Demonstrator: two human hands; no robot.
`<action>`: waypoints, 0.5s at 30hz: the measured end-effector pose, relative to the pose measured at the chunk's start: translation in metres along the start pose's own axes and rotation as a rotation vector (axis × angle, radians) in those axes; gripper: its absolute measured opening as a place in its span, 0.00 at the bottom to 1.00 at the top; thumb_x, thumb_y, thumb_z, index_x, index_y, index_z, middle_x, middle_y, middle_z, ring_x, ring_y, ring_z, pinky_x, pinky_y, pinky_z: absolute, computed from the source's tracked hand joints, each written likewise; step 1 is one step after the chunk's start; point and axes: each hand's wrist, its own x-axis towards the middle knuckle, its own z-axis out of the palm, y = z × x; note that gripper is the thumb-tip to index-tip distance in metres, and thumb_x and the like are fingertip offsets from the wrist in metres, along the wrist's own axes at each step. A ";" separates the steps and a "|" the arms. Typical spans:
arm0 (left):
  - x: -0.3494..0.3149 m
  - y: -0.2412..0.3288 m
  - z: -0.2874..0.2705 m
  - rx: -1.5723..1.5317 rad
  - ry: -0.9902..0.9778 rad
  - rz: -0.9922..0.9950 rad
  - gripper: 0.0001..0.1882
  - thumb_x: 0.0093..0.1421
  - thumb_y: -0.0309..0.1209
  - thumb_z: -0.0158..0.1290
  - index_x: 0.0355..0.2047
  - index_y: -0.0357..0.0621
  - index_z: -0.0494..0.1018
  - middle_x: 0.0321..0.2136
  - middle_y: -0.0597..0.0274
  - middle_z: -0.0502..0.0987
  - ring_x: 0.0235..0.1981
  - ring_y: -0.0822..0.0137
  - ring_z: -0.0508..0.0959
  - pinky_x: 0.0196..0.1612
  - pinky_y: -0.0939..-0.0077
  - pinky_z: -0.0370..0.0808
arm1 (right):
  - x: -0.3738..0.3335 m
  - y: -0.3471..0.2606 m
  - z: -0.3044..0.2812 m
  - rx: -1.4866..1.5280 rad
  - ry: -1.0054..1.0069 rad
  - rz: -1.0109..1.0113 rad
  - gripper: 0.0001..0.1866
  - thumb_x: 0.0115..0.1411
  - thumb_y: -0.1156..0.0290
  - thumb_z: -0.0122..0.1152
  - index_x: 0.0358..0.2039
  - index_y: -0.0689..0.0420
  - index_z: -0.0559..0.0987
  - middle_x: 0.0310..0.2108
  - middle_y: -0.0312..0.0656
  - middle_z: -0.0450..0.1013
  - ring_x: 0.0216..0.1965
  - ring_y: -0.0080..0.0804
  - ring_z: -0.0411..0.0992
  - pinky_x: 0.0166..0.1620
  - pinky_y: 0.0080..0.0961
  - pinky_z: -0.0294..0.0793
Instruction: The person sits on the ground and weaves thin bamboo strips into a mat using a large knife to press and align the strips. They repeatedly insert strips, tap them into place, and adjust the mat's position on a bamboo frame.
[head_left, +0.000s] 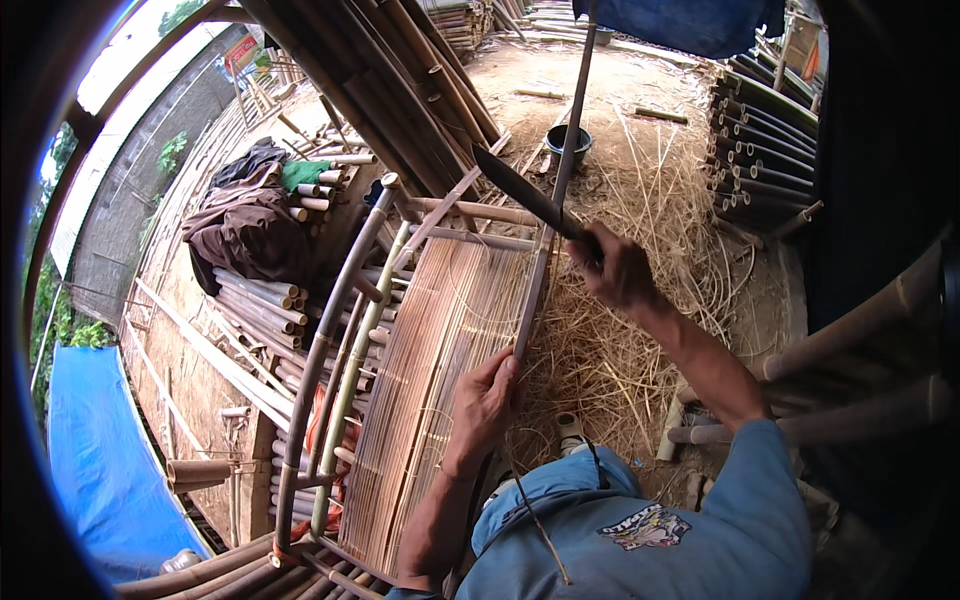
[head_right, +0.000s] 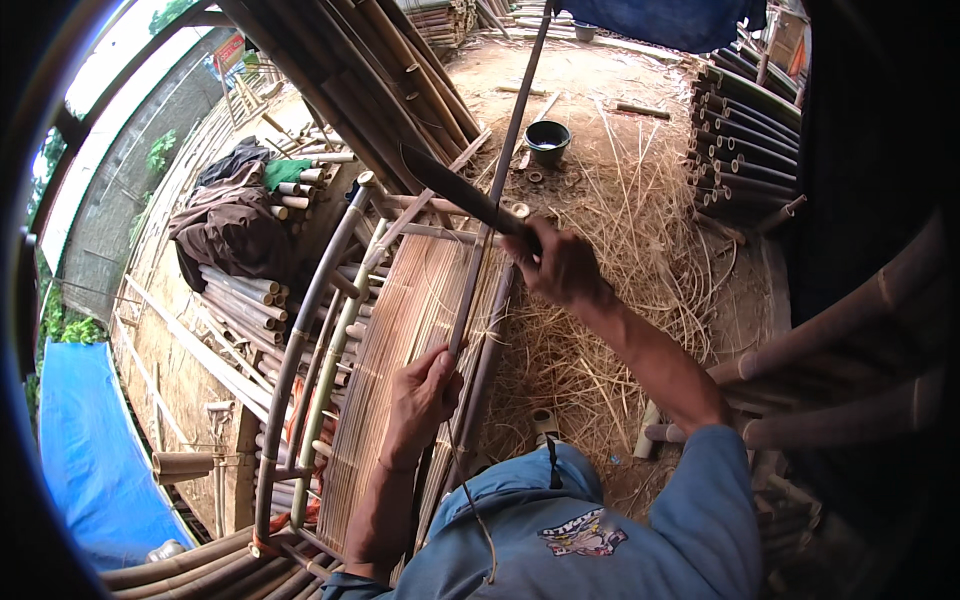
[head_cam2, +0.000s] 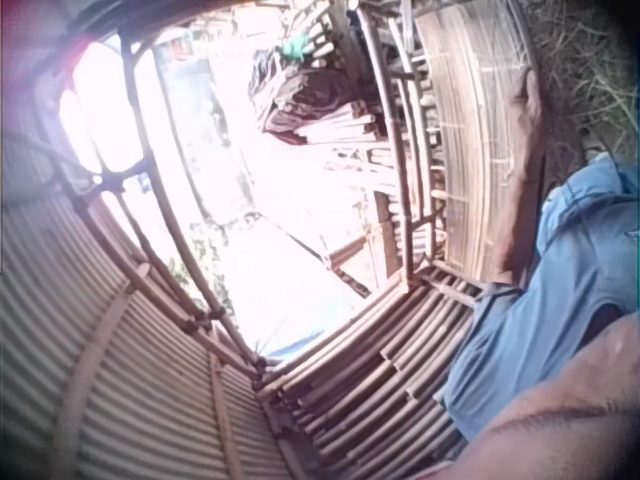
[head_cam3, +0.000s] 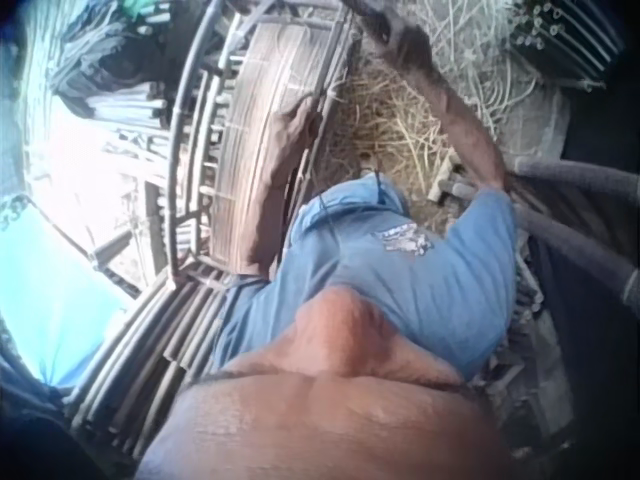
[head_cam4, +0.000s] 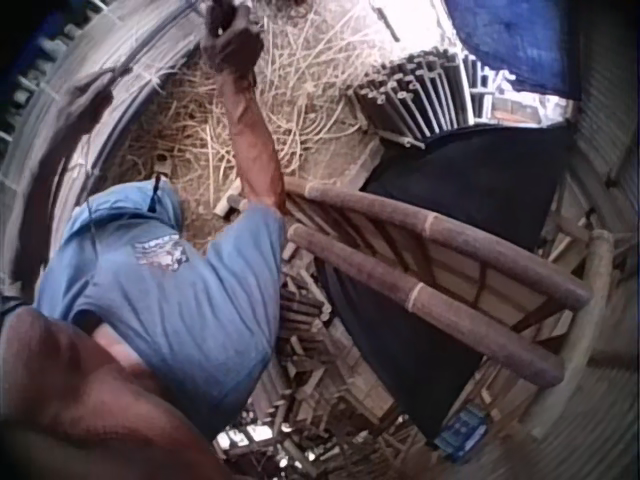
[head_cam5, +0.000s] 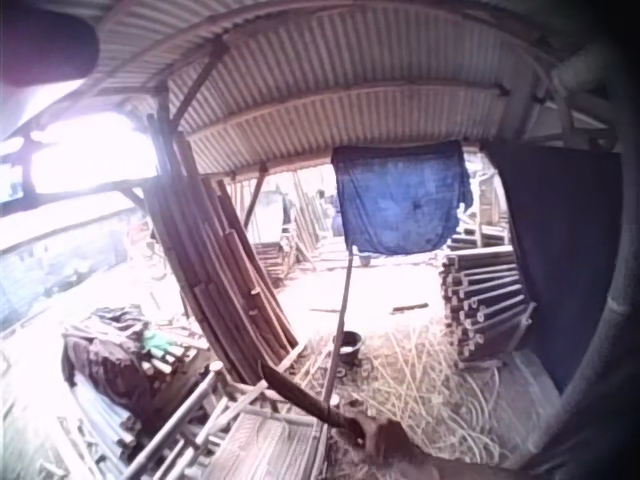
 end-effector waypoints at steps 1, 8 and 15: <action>-0.003 -0.004 -0.001 0.011 0.011 0.008 0.17 0.68 0.35 0.47 0.50 0.35 0.73 0.18 0.75 0.65 0.17 0.83 0.62 0.19 0.87 0.57 | -0.010 -0.002 0.004 0.067 -0.052 0.010 0.26 0.66 0.45 0.45 0.29 0.58 0.72 0.12 0.39 0.69 0.11 0.31 0.71 0.14 0.32 0.72; -0.052 -0.031 -0.027 0.057 0.024 -0.113 0.18 0.67 0.33 0.49 0.52 0.33 0.72 0.22 0.74 0.69 0.22 0.82 0.67 0.23 0.86 0.63 | 0.012 0.055 -0.010 -0.088 -0.006 0.122 0.31 0.64 0.34 0.35 0.28 0.51 0.71 0.12 0.28 0.61 0.08 0.19 0.58 0.09 0.25 0.60; -0.119 -0.065 -0.076 0.085 0.054 -0.183 0.19 0.66 0.33 0.49 0.54 0.36 0.71 0.21 0.72 0.70 0.21 0.82 0.66 0.23 0.87 0.63 | 0.035 0.096 -0.050 -0.236 -0.003 0.174 0.35 0.60 0.29 0.35 0.28 0.51 0.72 0.14 0.38 0.69 0.16 0.31 0.71 0.20 0.33 0.69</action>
